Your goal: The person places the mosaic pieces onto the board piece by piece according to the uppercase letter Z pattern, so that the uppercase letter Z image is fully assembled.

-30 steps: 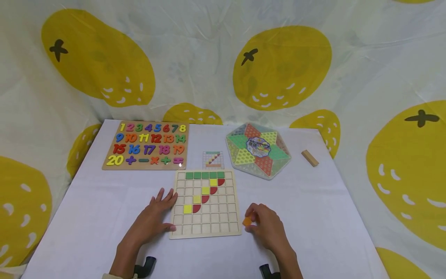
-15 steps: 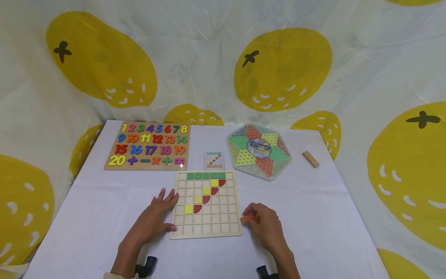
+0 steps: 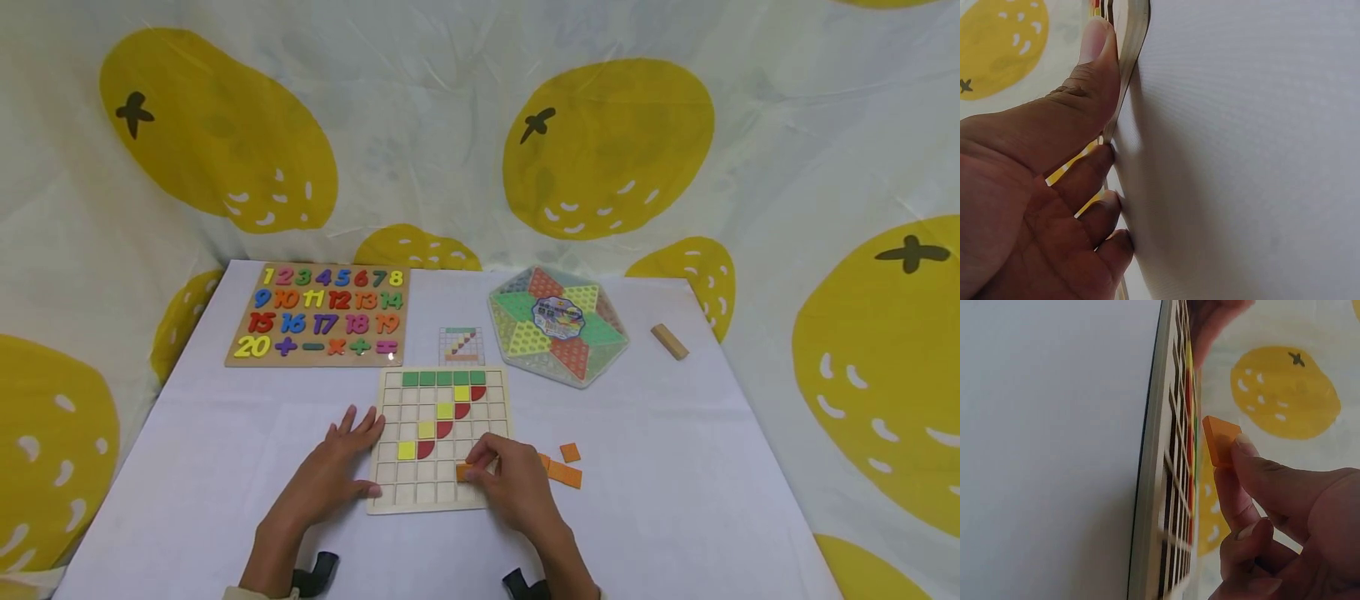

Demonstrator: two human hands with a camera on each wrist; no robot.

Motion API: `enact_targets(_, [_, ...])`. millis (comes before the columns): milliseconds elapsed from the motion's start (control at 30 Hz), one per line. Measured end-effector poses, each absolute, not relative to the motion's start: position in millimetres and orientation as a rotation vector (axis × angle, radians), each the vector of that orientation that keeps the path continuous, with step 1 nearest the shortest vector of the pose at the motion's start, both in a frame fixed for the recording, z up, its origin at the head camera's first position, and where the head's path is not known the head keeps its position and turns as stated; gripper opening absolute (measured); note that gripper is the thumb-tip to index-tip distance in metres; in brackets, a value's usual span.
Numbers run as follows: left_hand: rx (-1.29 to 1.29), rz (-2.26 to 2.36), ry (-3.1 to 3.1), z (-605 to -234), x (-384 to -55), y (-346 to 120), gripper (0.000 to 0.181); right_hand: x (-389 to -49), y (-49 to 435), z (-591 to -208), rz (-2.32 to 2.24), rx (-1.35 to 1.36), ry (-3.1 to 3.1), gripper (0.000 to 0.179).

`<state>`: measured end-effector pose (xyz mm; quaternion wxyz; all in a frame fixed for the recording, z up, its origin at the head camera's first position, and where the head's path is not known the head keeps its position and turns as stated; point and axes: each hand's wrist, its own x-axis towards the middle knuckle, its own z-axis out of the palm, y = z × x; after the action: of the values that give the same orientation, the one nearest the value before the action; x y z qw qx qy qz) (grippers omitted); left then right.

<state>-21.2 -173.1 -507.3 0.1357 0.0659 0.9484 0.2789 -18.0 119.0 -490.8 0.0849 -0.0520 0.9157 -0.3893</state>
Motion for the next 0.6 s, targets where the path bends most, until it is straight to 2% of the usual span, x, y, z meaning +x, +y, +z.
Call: enact_targets(600, [0.193, 0.791, 2.750, -506.8, -21.6, -172.1, 0.107, -25.9, 48.3, -500.3, -1.097, -0.213, 2.715, 0.021])
